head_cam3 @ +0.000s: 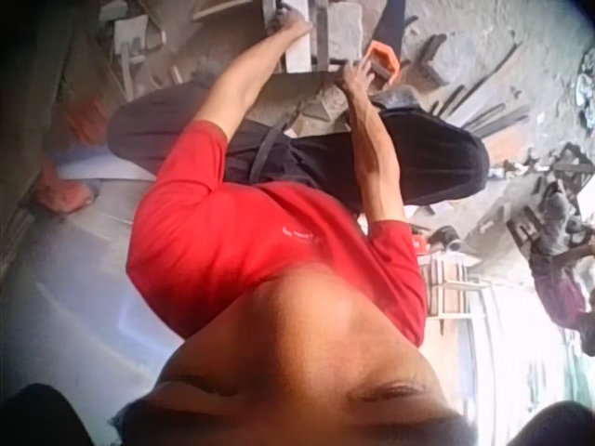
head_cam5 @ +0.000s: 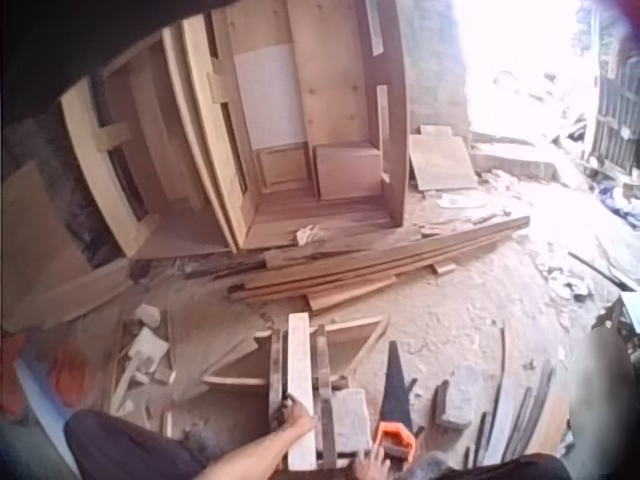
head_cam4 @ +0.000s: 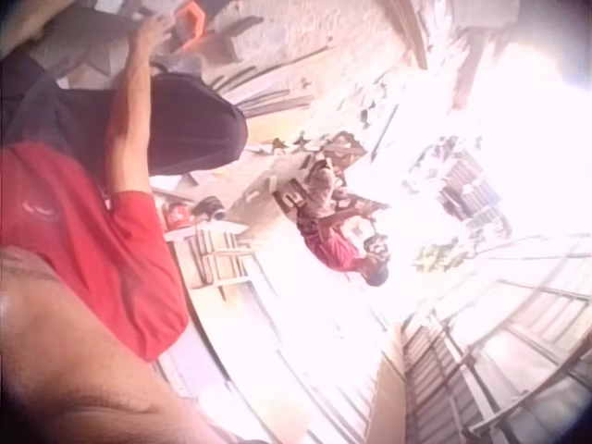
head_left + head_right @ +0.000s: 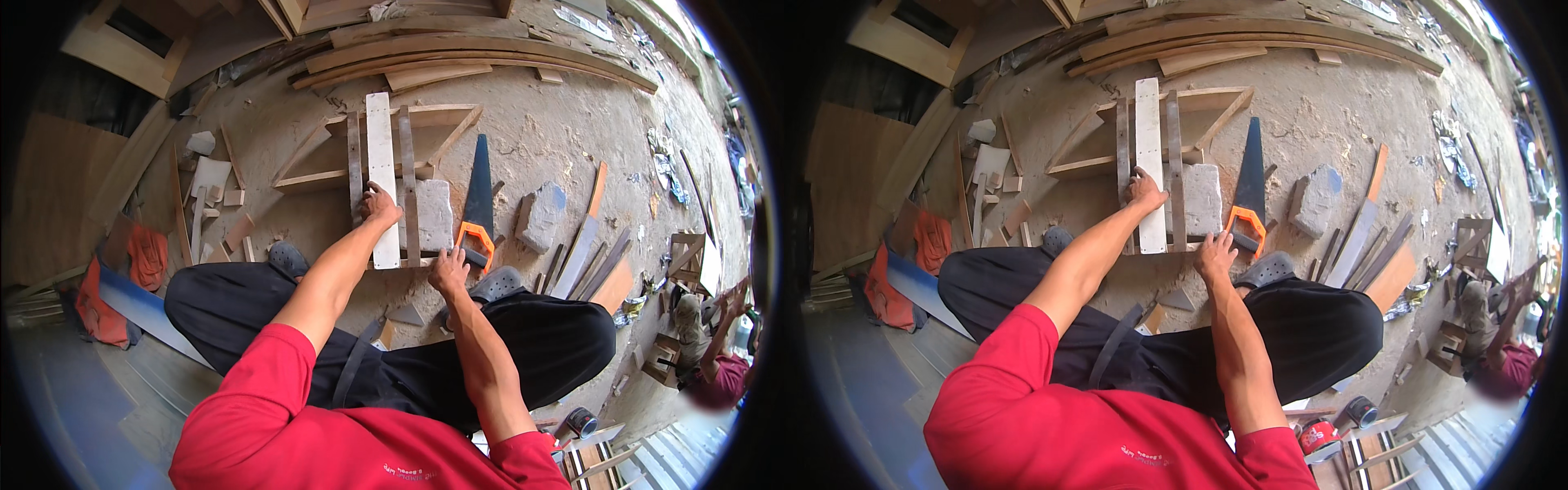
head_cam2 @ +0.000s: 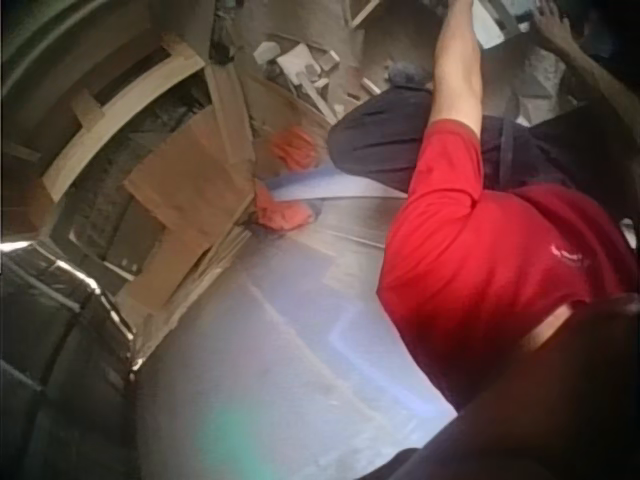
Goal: The person sits on the floor and uses a hand saw to cut a small piece of wood held between their feet. After cutting, they place the saw down and pick up two pieces of wood to fit them together.
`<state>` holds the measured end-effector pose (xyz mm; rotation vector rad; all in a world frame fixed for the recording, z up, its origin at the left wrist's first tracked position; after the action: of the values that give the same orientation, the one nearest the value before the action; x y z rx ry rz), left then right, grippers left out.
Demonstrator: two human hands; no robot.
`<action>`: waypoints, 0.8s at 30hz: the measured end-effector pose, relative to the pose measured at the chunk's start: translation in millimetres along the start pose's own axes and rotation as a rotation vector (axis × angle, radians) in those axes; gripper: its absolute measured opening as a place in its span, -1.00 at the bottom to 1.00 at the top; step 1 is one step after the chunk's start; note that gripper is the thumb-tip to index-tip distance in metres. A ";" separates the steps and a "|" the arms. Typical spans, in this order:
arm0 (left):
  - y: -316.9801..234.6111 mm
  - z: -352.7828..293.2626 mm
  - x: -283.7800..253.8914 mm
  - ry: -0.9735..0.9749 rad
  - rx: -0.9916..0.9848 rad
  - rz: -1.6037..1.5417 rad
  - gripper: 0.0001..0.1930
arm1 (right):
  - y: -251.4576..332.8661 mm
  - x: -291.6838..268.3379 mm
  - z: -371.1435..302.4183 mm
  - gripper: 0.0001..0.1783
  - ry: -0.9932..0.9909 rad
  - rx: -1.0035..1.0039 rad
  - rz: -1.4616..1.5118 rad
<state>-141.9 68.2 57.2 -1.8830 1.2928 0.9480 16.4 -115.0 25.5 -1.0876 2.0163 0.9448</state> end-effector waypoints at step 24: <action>11.9 38.3 -27.1 0.077 0.083 0.049 0.21 | 35.1 -13.6 -7.0 -0.67 -0.107 -0.158 0.163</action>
<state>-167.5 109.2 58.7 -1.8477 1.4072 0.8410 -9.6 -101.4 50.0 -0.9430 1.9916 1.2377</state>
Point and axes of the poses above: each hand's wrist, its own z-axis towards the middle knuckle, its own x-axis out of the palm, y = z × x, the point moved 5 cm from there along z, towards the middle knuckle, and after that the axes turned 2 degrees about z, right-handed, at the moved point
